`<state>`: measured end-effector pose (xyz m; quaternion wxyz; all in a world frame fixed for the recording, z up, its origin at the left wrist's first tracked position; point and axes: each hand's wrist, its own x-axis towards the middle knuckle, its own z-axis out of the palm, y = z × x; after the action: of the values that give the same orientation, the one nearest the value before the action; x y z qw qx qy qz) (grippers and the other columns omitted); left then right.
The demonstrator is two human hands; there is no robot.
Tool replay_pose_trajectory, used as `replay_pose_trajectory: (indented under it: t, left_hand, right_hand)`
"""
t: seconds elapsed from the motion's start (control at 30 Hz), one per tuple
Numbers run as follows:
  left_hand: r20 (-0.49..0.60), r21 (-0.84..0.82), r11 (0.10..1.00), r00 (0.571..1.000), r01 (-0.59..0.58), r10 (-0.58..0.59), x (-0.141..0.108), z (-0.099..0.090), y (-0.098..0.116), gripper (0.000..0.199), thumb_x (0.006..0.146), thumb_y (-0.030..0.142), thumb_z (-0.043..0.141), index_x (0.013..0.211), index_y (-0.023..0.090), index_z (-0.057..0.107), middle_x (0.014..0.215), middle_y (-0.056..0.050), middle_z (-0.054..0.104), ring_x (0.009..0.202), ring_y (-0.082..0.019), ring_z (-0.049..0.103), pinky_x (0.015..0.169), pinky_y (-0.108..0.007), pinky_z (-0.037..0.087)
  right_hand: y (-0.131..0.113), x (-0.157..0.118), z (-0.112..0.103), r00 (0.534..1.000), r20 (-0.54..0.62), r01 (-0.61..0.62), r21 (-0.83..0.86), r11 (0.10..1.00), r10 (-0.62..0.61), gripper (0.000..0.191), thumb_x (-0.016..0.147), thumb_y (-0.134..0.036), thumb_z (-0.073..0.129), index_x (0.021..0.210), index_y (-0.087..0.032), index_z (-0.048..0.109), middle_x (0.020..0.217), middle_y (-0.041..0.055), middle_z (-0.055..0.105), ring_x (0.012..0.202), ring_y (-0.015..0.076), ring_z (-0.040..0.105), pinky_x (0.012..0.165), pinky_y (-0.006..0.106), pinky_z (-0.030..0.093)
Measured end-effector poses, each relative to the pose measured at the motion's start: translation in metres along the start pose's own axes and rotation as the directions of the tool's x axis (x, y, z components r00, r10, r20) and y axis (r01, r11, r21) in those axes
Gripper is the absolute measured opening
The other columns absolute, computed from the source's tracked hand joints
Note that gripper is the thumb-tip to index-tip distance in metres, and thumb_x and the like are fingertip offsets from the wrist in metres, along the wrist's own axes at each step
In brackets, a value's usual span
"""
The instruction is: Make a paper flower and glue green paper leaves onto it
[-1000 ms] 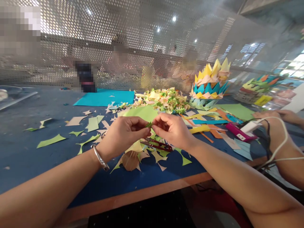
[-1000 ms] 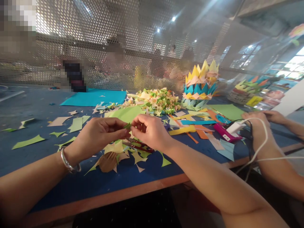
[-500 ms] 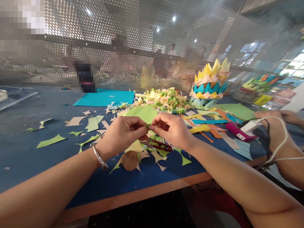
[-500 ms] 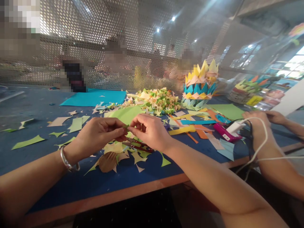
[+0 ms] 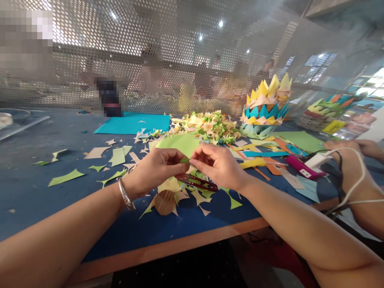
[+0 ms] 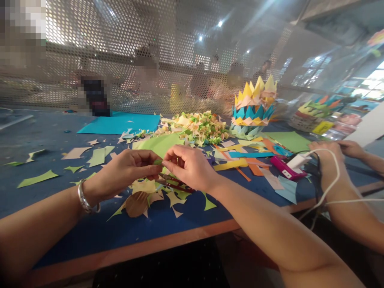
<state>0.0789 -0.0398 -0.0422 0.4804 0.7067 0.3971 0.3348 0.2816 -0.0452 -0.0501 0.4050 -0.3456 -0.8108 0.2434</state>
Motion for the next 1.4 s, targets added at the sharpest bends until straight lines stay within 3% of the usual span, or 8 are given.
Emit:
replay_pose_trajectory:
  t: [0.33, 0.57, 0.77, 0.97, 1.17, 1.4]
  left_hand:
    - [0.04, -0.045, 0.998, 0.998, 0.049, -0.047, 0.0004, -0.0003, 0.0007, 0.018, 0.081, 0.031, 0.073, 0.067, 0.019, 0.069, 0.068, -0.002, 0.076, 0.065, -0.014, 0.072, 0.07, -0.025, 0.059]
    - [-0.004, -0.122, 0.99, 0.997, 0.078, -0.079, 0.0017, 0.0006, 0.0019, 0.018, 0.08, 0.028, 0.073, 0.067, 0.018, 0.069, 0.066, -0.001, 0.075, 0.065, -0.013, 0.073, 0.068, -0.024, 0.06]
    - [-0.025, -0.131, 0.991, 0.999, 0.031, -0.035, 0.003, 0.0005, -0.0009, 0.014, 0.079, 0.028, 0.074, 0.07, 0.019, 0.069, 0.066, 0.0, 0.076, 0.063, -0.013, 0.073, 0.068, -0.025, 0.061]
    - [0.04, -0.131, 0.991, 0.998, -0.038, 0.043, 0.0038, -0.0034, -0.0013, 0.013, 0.081, 0.029, 0.072, 0.073, 0.018, 0.07, 0.071, -0.002, 0.078, 0.069, -0.016, 0.075, 0.071, -0.027, 0.063]
    - [0.091, -0.136, 0.99, 0.995, -0.032, 0.045, 0.0038, -0.0062, 0.0014, 0.016, 0.086, 0.031, 0.068, 0.077, 0.018, 0.07, 0.076, -0.003, 0.079, 0.072, -0.016, 0.077, 0.071, -0.026, 0.063]
    - [0.098, -0.002, 0.999, 0.994, -0.052, 0.052, 0.0032, -0.008, 0.0017, 0.022, 0.088, 0.035, 0.066, 0.076, 0.018, 0.073, 0.076, -0.005, 0.079, 0.073, -0.018, 0.077, 0.069, -0.027, 0.062]
  right_hand:
    - [-0.0009, -0.0006, -0.0007, 0.999, 0.022, -0.032, 0.039, 0.999, 0.032, 0.012, 0.092, -0.026, 0.063, 0.084, -0.017, 0.059, 0.07, -0.0022, 0.056, 0.057, 0.0078, 0.046, 0.051, 0.023, 0.037]
    - [-0.0014, 0.0001, -0.0017, 0.999, 0.018, -0.03, 0.036, 0.999, 0.029, 0.013, 0.093, -0.025, 0.061, 0.084, -0.017, 0.058, 0.068, -0.0033, 0.054, 0.055, 0.0072, 0.044, 0.05, 0.023, 0.036]
    - [-0.0009, -0.0001, -0.0028, 0.999, 0.024, -0.05, 0.108, 0.993, 0.048, 0.015, 0.094, -0.028, 0.062, 0.084, -0.019, 0.057, 0.068, -0.0044, 0.051, 0.053, 0.0067, 0.043, 0.048, 0.023, 0.035]
    - [-0.004, -0.0005, -0.0048, 0.995, 0.028, -0.103, 0.203, 0.974, 0.1, 0.02, 0.091, -0.033, 0.068, 0.083, -0.019, 0.057, 0.067, -0.0053, 0.051, 0.051, 0.0063, 0.044, 0.047, 0.023, 0.036]
    - [-0.0044, 0.0, -0.0051, 0.995, 0.018, -0.103, 0.215, 0.971, 0.101, 0.021, 0.091, -0.033, 0.067, 0.081, -0.019, 0.056, 0.064, -0.0058, 0.049, 0.048, 0.0058, 0.043, 0.045, 0.023, 0.034]
    - [-0.0013, 0.0003, -0.0045, 0.994, 0.048, -0.108, 0.179, 0.978, 0.101, 0.022, 0.092, -0.036, 0.068, 0.083, -0.02, 0.057, 0.066, -0.0056, 0.049, 0.05, 0.0063, 0.043, 0.047, 0.023, 0.035]
